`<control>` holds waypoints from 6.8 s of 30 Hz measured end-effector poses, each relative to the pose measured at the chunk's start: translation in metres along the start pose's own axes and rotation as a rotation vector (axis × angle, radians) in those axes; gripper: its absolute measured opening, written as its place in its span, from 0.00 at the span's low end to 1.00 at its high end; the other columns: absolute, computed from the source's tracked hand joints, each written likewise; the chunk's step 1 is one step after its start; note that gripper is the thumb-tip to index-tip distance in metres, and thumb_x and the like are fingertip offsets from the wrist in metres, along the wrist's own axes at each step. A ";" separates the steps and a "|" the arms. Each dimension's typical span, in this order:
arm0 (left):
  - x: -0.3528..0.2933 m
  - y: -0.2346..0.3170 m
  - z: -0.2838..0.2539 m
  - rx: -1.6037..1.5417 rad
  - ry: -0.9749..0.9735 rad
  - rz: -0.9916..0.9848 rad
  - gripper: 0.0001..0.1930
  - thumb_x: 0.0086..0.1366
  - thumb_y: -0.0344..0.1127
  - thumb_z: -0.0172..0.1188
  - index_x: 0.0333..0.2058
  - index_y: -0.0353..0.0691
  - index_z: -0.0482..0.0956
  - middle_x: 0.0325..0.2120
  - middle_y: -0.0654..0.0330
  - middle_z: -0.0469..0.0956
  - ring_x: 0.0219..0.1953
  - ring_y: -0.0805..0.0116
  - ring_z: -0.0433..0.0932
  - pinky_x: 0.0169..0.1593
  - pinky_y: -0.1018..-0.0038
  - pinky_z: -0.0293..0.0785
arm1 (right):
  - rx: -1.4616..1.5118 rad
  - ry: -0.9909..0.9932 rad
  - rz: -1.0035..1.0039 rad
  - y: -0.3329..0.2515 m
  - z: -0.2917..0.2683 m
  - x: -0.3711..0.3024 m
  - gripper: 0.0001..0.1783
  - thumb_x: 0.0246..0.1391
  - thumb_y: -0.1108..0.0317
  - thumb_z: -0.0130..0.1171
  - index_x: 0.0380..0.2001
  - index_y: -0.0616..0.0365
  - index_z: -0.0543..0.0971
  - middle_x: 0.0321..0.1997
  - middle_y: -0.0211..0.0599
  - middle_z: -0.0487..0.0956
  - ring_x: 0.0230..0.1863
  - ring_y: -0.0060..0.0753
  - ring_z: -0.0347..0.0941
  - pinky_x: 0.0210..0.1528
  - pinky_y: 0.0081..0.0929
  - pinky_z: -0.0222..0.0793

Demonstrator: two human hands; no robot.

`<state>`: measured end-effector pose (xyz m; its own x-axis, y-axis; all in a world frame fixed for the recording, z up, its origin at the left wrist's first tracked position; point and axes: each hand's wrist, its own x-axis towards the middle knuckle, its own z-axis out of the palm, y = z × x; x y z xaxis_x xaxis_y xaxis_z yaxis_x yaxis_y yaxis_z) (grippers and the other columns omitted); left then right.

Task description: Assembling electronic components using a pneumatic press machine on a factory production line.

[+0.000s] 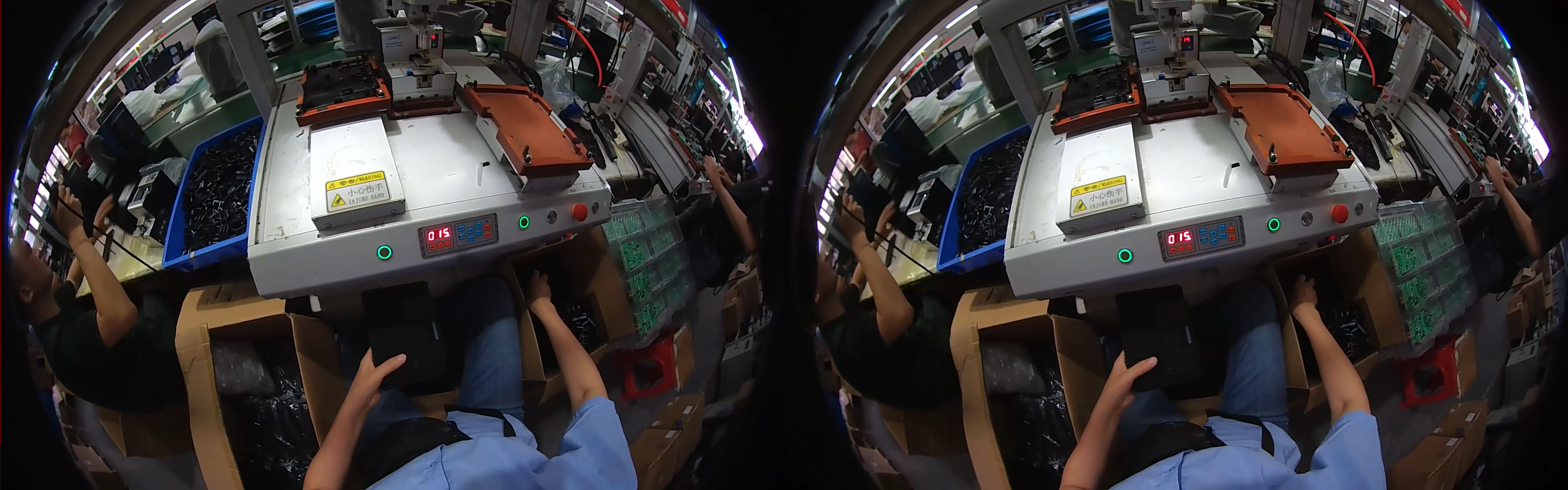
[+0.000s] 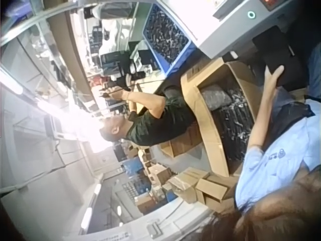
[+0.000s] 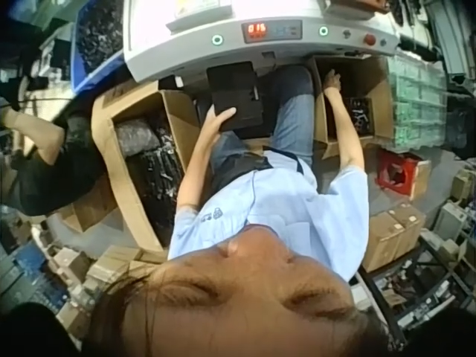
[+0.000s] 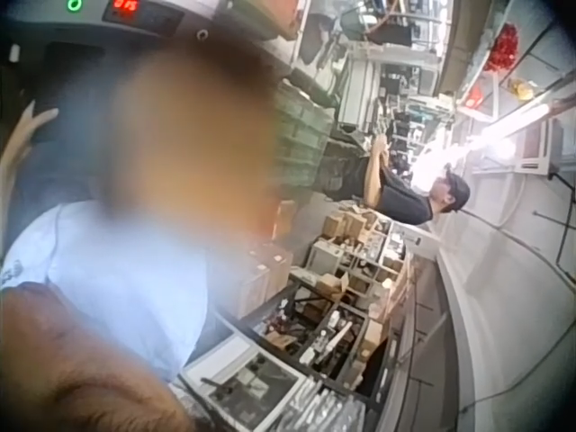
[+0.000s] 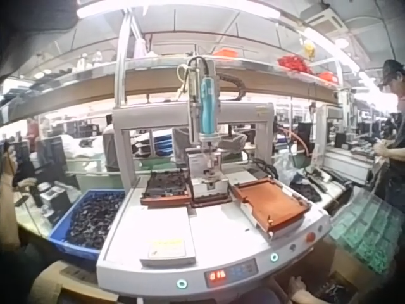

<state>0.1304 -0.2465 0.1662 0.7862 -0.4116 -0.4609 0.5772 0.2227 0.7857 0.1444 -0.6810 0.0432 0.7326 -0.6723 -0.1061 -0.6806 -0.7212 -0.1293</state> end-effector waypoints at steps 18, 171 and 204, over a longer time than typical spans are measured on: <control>0.004 0.002 0.003 -0.027 -0.042 0.025 0.23 0.54 0.34 0.64 0.46 0.34 0.65 0.38 0.57 0.72 0.40 0.70 0.74 0.45 0.74 0.73 | 0.463 0.145 0.048 0.117 -0.042 0.059 0.26 0.48 0.59 0.60 0.52 0.52 0.71 0.46 0.55 0.75 0.50 0.58 0.69 0.51 0.42 0.65; -0.001 0.011 -0.026 -0.389 -0.622 -0.141 0.34 0.66 0.60 0.32 0.53 0.35 0.65 0.36 0.46 0.77 0.42 0.47 0.77 0.39 0.56 0.78 | 0.309 0.461 -0.177 -0.182 -0.351 0.207 0.23 0.44 0.53 0.52 0.22 0.69 0.78 0.25 0.54 0.78 0.32 0.51 0.76 0.37 0.40 0.70; 0.003 -0.003 -0.036 -0.492 -0.713 -0.110 0.34 0.68 0.57 0.26 0.55 0.31 0.62 0.40 0.44 0.75 0.50 0.42 0.71 0.47 0.55 0.74 | 0.248 0.863 -0.801 -0.122 -0.256 -0.084 0.26 0.54 0.68 0.52 0.54 0.69 0.66 0.57 0.55 0.67 0.58 0.51 0.62 0.60 0.41 0.52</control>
<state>0.1390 -0.2161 0.1479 0.4895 -0.8716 -0.0263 0.8012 0.4376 0.4082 0.1637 -0.5790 0.3204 0.6336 -0.0063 0.7736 0.0551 -0.9971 -0.0532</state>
